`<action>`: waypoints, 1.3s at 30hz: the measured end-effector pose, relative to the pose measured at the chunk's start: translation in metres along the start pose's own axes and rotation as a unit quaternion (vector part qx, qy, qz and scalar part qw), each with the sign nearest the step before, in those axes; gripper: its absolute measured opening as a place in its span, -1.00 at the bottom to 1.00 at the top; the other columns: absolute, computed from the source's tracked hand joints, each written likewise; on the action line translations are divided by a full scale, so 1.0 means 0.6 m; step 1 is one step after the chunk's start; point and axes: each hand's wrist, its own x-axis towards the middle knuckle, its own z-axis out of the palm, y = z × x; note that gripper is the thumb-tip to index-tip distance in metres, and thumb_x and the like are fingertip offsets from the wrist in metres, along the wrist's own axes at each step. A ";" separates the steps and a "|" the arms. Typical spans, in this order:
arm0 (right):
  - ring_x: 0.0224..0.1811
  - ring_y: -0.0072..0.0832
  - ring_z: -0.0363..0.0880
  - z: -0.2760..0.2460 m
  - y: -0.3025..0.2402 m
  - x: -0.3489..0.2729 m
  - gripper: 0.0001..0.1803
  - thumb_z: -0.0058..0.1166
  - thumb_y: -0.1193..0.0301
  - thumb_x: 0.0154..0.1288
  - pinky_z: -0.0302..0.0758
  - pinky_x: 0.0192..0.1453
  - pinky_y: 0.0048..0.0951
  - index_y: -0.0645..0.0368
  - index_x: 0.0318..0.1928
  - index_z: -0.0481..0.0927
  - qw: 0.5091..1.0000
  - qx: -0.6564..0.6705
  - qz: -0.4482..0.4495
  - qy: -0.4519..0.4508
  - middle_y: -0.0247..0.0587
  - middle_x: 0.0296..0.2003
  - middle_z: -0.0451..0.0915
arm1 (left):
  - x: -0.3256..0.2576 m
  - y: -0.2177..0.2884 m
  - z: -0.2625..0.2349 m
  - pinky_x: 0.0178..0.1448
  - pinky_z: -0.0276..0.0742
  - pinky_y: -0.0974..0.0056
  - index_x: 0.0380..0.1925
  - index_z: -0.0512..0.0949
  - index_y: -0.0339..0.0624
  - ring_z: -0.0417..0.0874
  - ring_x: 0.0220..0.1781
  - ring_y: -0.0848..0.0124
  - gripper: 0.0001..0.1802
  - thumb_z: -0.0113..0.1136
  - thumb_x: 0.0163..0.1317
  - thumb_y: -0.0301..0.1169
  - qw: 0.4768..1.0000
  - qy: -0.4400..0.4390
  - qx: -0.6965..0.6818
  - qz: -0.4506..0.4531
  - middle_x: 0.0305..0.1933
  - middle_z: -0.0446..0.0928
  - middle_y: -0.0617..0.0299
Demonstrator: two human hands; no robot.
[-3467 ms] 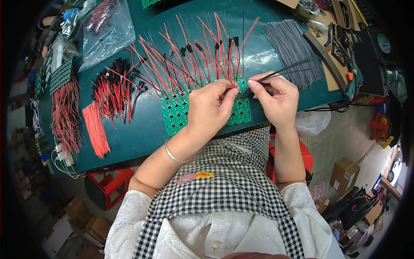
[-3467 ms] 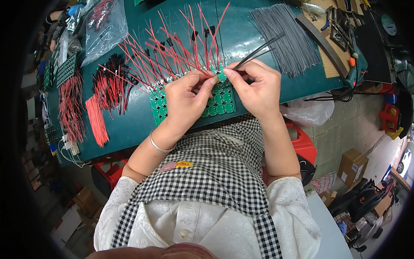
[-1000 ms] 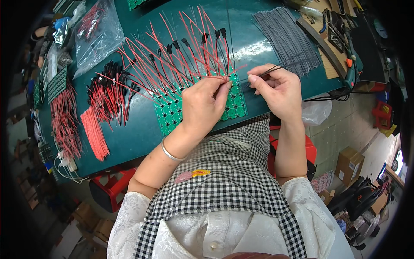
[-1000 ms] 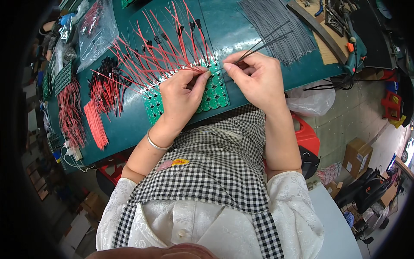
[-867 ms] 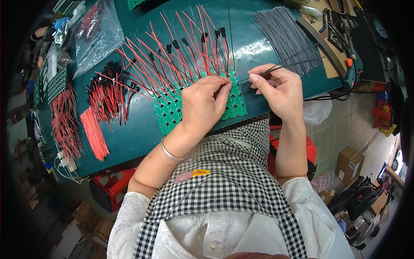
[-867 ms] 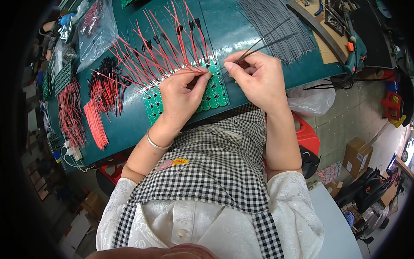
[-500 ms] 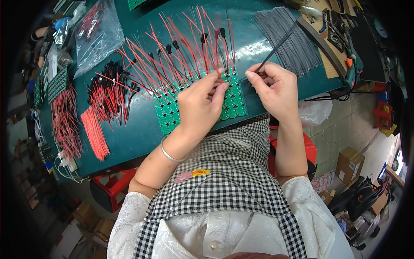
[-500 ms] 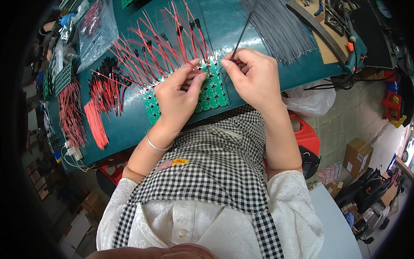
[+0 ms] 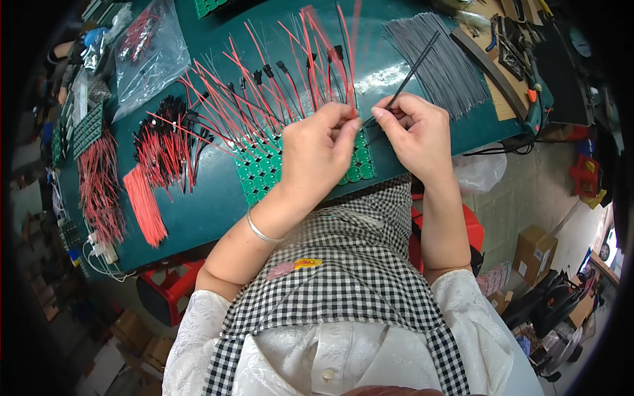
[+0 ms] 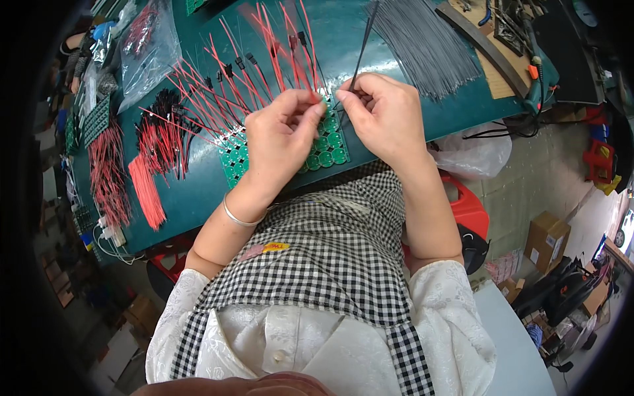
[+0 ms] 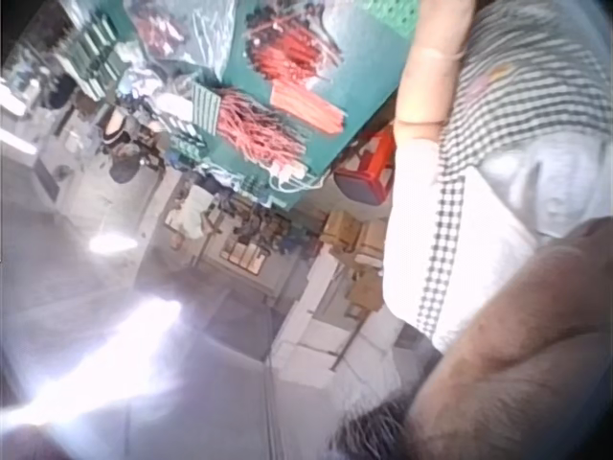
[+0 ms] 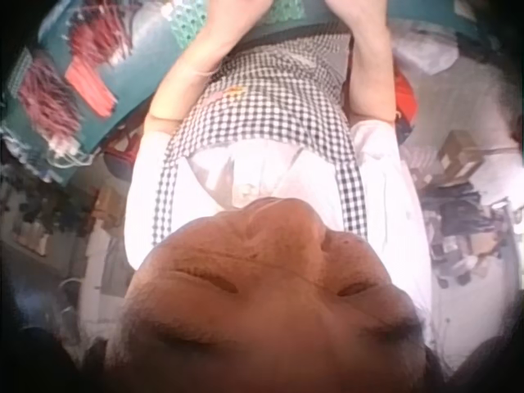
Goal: Assembling electrical components by inserting wires with connectors into a PCB board.
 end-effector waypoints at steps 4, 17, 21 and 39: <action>-0.55 -0.54 0.58 -0.004 -0.003 0.001 -0.86 0.32 0.48 0.20 0.49 -0.42 -0.49 0.32 -0.31 0.70 1.000 -0.009 0.012 -0.010 -0.15 -0.49 0.67 | 0.000 -0.010 -0.011 -0.42 0.56 0.46 -0.29 0.67 -0.35 0.66 -0.51 0.62 -0.93 0.36 0.26 -0.57 1.000 0.007 0.020 0.007 -0.48 0.68 0.25; -0.57 -0.48 0.58 -0.002 0.004 -0.003 -0.86 0.33 0.46 0.19 0.48 -0.43 -0.45 0.31 -0.32 0.70 1.000 -0.009 0.010 0.009 -0.12 -0.49 0.66 | -0.005 -0.010 0.005 -0.36 0.64 0.32 -0.31 0.66 -0.34 0.76 -0.45 0.32 -0.92 0.36 0.20 -0.57 0.999 0.009 0.025 0.039 -0.40 0.70 0.04; -0.57 -0.46 0.58 -0.003 0.002 -0.002 -0.86 0.33 0.46 0.18 0.48 -0.43 -0.44 0.30 -0.32 0.71 1.000 -0.016 0.016 0.008 -0.12 -0.50 0.66 | -0.005 -0.016 0.008 -0.40 0.54 0.45 -0.31 0.71 -0.33 0.65 -0.51 0.60 -0.93 0.38 0.21 -0.59 0.997 0.021 0.052 0.058 -0.47 0.70 0.21; -0.51 -0.32 0.61 -0.002 -0.014 0.009 -0.84 0.29 0.45 0.20 0.50 -0.37 -0.34 0.32 -0.30 0.67 0.997 -0.032 0.004 -0.073 -0.07 -0.48 0.64 | -0.005 -0.016 0.010 -0.39 0.62 0.27 -0.33 0.67 -0.31 0.74 -0.48 0.25 -0.91 0.39 0.18 -0.55 0.996 0.023 0.060 0.057 -0.42 0.68 0.03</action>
